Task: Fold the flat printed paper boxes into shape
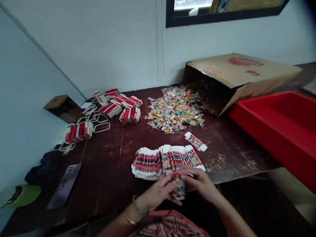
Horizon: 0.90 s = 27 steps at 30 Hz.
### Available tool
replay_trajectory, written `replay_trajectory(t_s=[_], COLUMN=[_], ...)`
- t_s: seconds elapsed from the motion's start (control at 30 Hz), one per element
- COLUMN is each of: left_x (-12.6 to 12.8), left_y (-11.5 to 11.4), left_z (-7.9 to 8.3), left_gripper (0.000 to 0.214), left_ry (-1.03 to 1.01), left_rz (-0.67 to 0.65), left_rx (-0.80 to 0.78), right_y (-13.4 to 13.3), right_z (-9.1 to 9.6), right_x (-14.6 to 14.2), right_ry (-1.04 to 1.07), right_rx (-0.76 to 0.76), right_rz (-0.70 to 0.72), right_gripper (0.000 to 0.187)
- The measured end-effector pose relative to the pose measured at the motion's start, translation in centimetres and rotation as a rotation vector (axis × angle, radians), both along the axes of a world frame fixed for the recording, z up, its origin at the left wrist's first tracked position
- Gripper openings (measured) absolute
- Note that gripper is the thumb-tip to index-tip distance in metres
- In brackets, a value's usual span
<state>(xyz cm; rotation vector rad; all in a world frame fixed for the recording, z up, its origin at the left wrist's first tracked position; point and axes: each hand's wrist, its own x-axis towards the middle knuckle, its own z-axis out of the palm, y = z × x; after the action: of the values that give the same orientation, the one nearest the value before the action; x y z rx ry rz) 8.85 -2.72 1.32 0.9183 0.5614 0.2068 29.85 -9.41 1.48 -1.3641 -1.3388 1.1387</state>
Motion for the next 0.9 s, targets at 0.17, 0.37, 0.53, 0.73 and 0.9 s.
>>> replay_trajectory(t_s=[0.17, 0.37, 0.53, 0.73, 0.9], left_x=[-0.2, 0.9, 1.0, 0.9, 1.6], left_y=[0.9, 1.6, 0.4, 0.1, 0.8], left_z=[-0.6, -0.8, -0.8, -1.2, -1.9], left_gripper=[0.043, 0.038, 0.038, 0.039, 0.064], left_ry=[0.083, 0.140, 0.134, 0.181, 0.045], left_rz=[-0.051, -0.030, -0.065, -0.037, 0.167], left_rx=[0.117, 0.105, 0.129, 0.124, 0.104], right_y=[-5.5, 1.3, 8.3, 9.5, 5.4], right_z=[2.3, -2.4, -6.1, -5.3, -2.9], right_x=[9.7, 10.5, 10.2, 13.1, 5.7], right_ry=[-0.334, -0.738, -0.827, -0.685, -0.501], right_rx=[-0.345, -0.208, -0.285, -0.326, -0.048], right_rz=[0.082, -0.272, -0.593, -0.666, -0.640], right_gripper=[0.024, 0.026, 0.047, 0.034, 0.035])
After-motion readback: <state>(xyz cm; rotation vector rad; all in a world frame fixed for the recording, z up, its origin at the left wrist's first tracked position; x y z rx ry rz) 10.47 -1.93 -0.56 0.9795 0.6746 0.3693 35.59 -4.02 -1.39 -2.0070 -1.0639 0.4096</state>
